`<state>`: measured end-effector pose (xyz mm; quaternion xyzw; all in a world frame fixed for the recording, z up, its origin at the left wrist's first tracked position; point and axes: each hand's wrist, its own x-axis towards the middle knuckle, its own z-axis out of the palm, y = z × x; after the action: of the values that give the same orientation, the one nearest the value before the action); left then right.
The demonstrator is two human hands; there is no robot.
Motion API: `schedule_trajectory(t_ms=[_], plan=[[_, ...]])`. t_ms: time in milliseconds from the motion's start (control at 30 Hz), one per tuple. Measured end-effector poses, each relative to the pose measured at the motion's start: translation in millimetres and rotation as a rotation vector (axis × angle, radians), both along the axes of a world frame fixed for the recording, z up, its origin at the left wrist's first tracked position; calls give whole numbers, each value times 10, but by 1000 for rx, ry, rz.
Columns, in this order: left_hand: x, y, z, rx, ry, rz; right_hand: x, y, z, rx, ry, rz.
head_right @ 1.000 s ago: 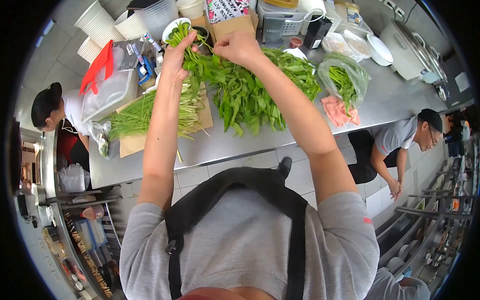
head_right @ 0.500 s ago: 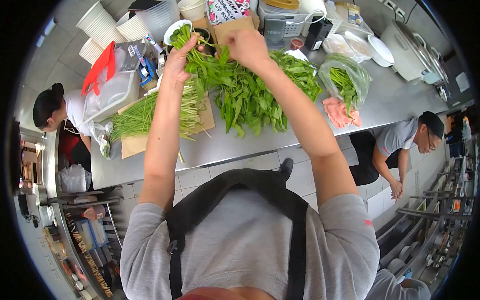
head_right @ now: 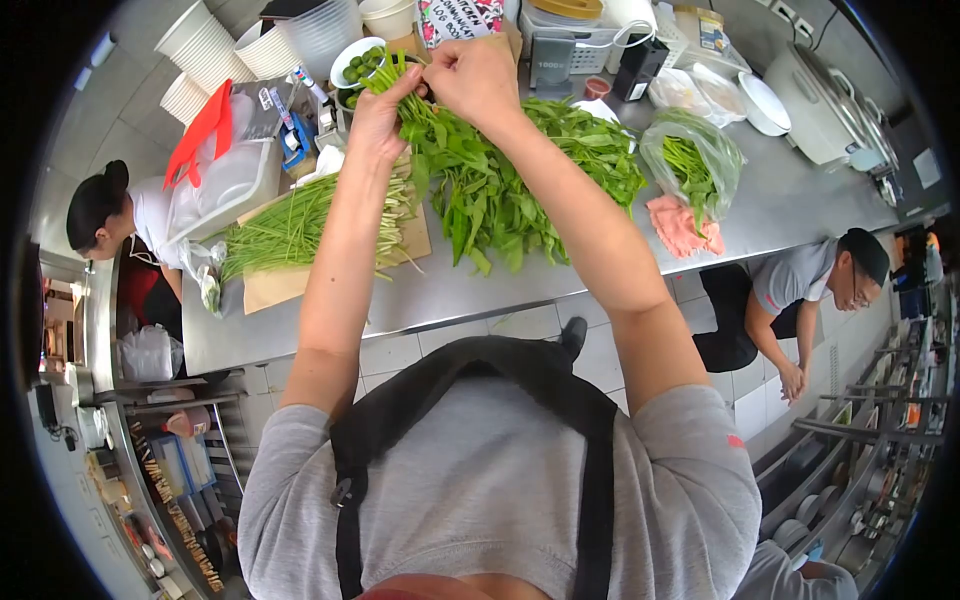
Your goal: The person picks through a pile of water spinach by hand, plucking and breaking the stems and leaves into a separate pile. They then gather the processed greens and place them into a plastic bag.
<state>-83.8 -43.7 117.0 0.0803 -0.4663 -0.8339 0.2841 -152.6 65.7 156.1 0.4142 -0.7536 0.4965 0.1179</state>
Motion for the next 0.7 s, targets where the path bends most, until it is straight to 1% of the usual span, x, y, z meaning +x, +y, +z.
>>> schedule_trajectory(t_ms=[67,133,167,233,267,333,367,433,467,533,567,633,667,700], plan=[[-4,45,6,8,11,22,-15,10,-2,-1,-34,-43],[2,37,-15,17,20,42,-73,45,-38,93,-17,-143],[6,-18,-56,55,20,24,-122,82,-60,93,-18,-144],[35,-87,-64,91,22,5,-211,152,-88,442,131,-265],[44,-115,-69,90,4,-10,-237,156,-113,441,131,-266],[41,-117,-64,89,-13,-26,-230,171,-98,358,79,-70],[38,-110,-66,85,1,-16,-211,165,-104,359,79,-71],[38,-82,-61,81,12,-9,-48,153,-35,55,43,151],[38,-68,-60,70,17,-8,-10,157,-18,54,41,148],[48,-38,-38,59,23,-8,32,163,8,156,6,192],[57,-27,-24,39,4,-14,24,160,5,156,7,192],[56,0,-22,20,-12,-14,-10,126,-23,185,267,-4],[38,35,-37,-9,2,-20,-53,92,-44,185,268,1],[32,50,-51,-38,14,-28,-127,49,-81,160,391,-113]])
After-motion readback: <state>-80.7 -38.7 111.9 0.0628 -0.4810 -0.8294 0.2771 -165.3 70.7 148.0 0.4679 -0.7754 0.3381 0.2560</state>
